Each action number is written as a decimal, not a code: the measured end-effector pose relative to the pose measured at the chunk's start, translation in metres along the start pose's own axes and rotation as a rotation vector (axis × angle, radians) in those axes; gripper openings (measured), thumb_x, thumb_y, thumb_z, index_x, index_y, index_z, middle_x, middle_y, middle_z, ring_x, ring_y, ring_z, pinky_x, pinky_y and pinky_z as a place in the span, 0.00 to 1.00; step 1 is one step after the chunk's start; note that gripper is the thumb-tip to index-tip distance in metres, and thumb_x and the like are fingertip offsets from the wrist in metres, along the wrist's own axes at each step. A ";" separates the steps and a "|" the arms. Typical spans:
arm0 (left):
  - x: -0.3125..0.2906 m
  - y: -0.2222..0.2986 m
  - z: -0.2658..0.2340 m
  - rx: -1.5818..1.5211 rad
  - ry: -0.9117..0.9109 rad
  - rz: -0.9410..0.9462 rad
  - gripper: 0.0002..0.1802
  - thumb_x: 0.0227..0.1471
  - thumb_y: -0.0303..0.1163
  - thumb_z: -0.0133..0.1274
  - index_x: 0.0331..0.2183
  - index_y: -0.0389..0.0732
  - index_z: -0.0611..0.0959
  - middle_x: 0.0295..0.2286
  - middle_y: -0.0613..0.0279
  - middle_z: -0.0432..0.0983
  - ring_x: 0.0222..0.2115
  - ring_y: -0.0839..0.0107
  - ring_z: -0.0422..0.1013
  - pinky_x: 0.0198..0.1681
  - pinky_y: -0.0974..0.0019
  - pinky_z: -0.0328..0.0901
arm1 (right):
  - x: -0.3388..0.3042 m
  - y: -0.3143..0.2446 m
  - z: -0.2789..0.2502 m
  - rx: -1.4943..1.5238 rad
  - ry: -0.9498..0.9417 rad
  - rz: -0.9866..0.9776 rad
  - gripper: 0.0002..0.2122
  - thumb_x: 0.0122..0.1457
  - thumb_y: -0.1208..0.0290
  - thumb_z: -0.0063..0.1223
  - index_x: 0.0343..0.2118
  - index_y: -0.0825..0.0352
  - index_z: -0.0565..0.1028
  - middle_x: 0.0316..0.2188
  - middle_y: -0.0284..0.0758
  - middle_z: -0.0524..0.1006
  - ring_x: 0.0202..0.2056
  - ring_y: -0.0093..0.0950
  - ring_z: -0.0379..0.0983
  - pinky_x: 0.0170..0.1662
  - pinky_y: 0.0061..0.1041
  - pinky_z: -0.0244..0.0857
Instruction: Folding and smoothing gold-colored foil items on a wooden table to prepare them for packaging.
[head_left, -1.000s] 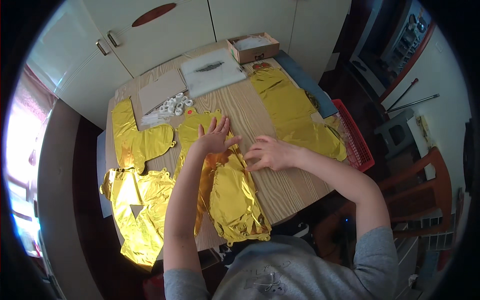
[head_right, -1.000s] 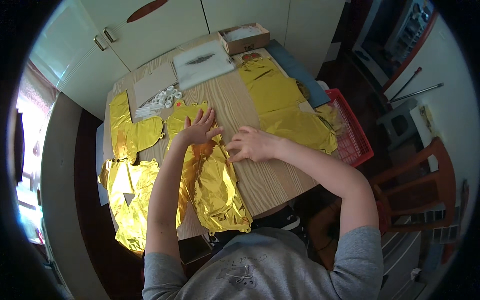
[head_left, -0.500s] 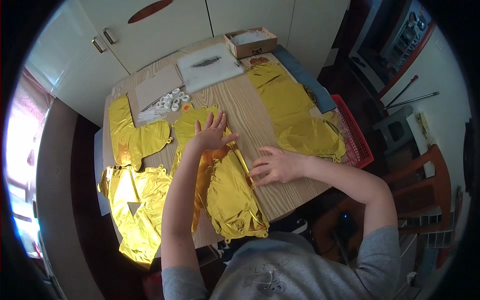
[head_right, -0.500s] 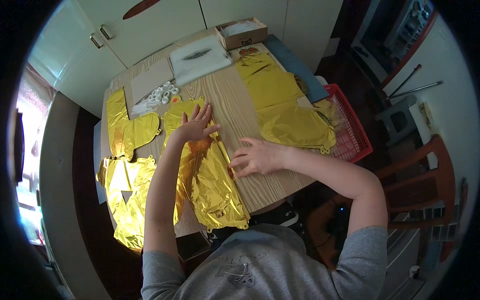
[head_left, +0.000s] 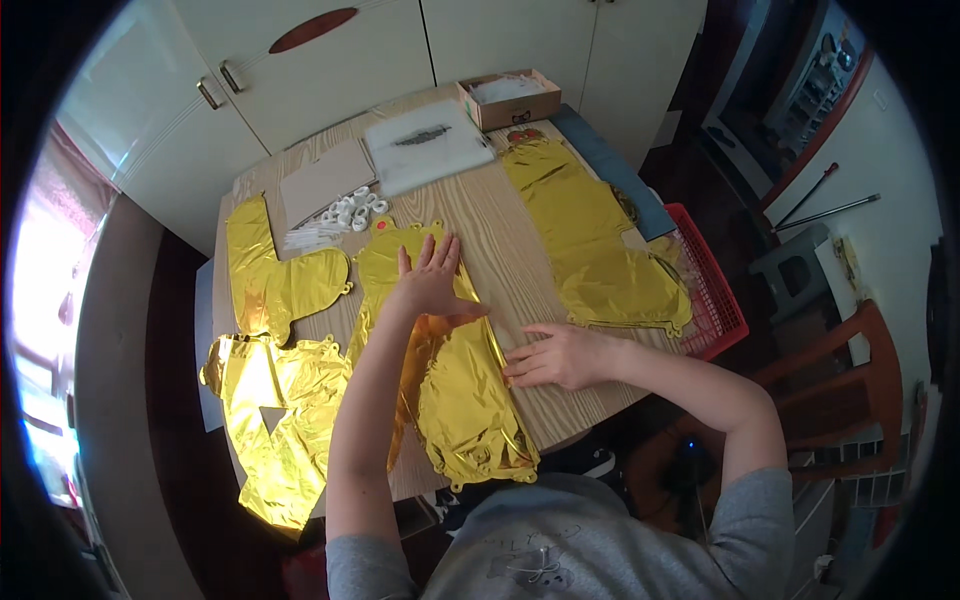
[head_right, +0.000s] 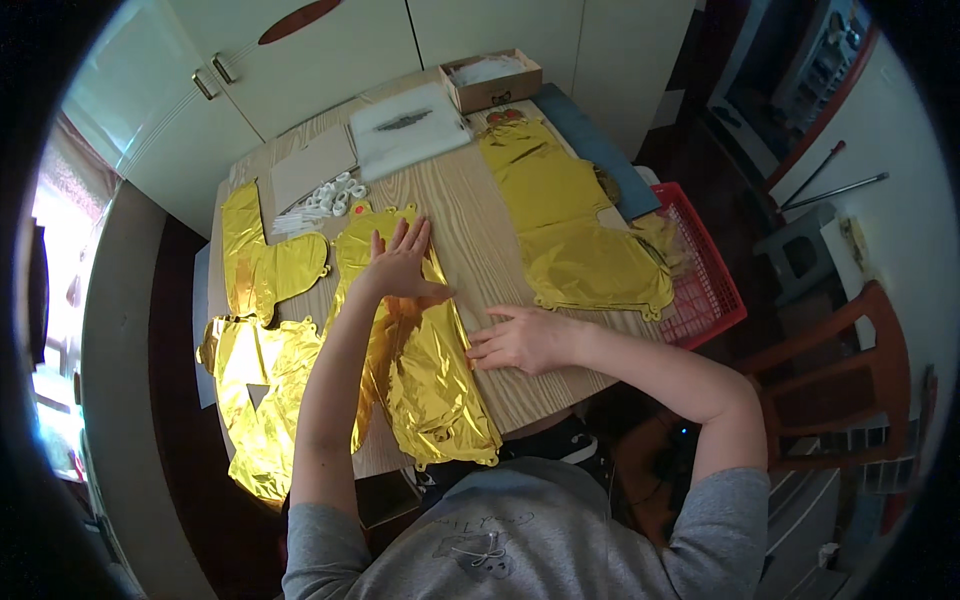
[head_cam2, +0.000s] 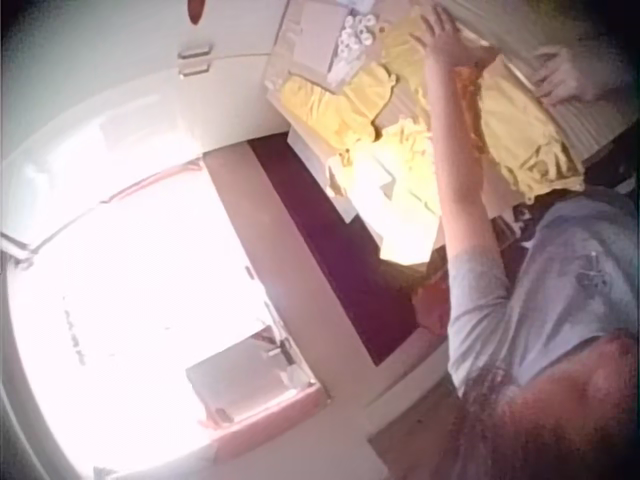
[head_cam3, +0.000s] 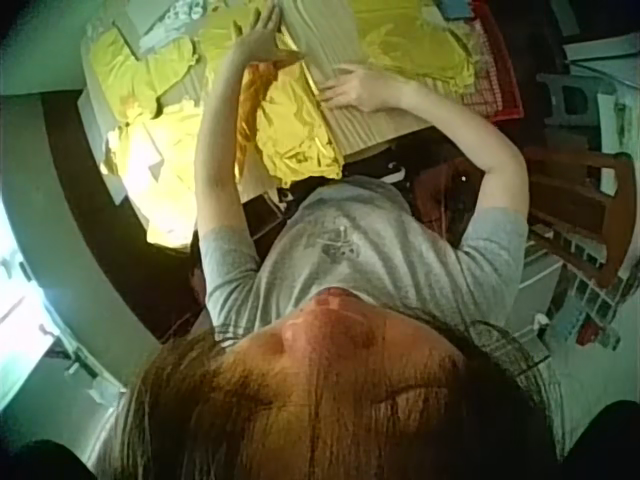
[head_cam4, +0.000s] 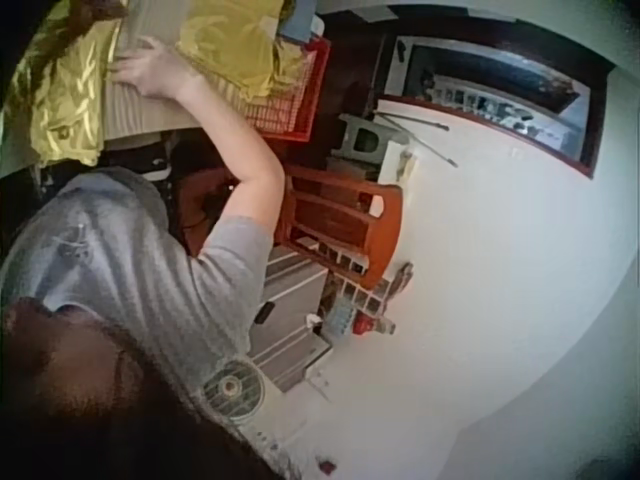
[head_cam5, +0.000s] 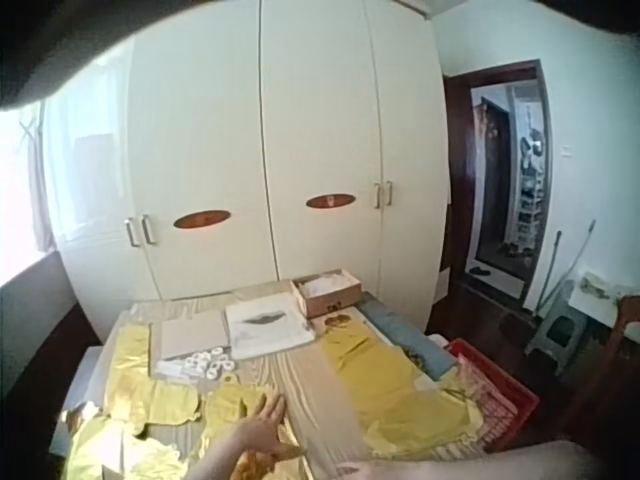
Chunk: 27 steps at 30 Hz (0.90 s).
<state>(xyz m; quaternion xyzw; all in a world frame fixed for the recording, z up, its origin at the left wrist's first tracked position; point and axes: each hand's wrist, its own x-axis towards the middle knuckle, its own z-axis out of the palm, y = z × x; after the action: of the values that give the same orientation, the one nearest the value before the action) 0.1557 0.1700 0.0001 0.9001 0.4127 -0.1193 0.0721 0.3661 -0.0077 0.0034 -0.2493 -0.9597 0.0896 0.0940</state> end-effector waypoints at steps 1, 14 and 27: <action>-0.001 0.000 -0.002 -0.010 0.020 -0.015 0.74 0.27 0.79 0.53 0.65 0.41 0.46 0.65 0.60 0.40 0.66 0.57 0.34 0.63 0.33 0.30 | 0.001 -0.001 0.000 0.010 0.008 0.006 0.18 0.49 0.75 0.52 0.46 0.56 0.77 0.52 0.25 0.74 0.57 0.23 0.66 0.63 0.39 0.51; -0.053 -0.043 0.023 -0.247 0.325 0.009 0.34 0.57 0.53 0.44 0.60 0.46 0.64 0.61 0.61 0.56 0.64 0.56 0.46 0.62 0.35 0.38 | 0.037 -0.016 0.016 0.377 0.370 0.508 0.17 0.58 0.73 0.46 0.51 0.68 0.70 0.55 0.42 0.68 0.59 0.38 0.61 0.64 0.44 0.49; -0.057 -0.037 0.041 -0.131 0.430 -0.003 0.32 0.57 0.53 0.42 0.59 0.51 0.66 0.60 0.64 0.59 0.63 0.58 0.50 0.63 0.38 0.39 | 0.067 -0.002 0.035 -0.095 -0.051 0.426 0.35 0.63 0.45 0.33 0.64 0.68 0.52 0.66 0.40 0.50 0.68 0.34 0.41 0.68 0.46 0.27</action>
<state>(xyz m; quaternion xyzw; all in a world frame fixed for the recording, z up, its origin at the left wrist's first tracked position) 0.0852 0.1431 -0.0245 0.8976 0.4269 0.1022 0.0405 0.2997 0.0190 -0.0210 -0.4482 -0.8906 0.0686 0.0366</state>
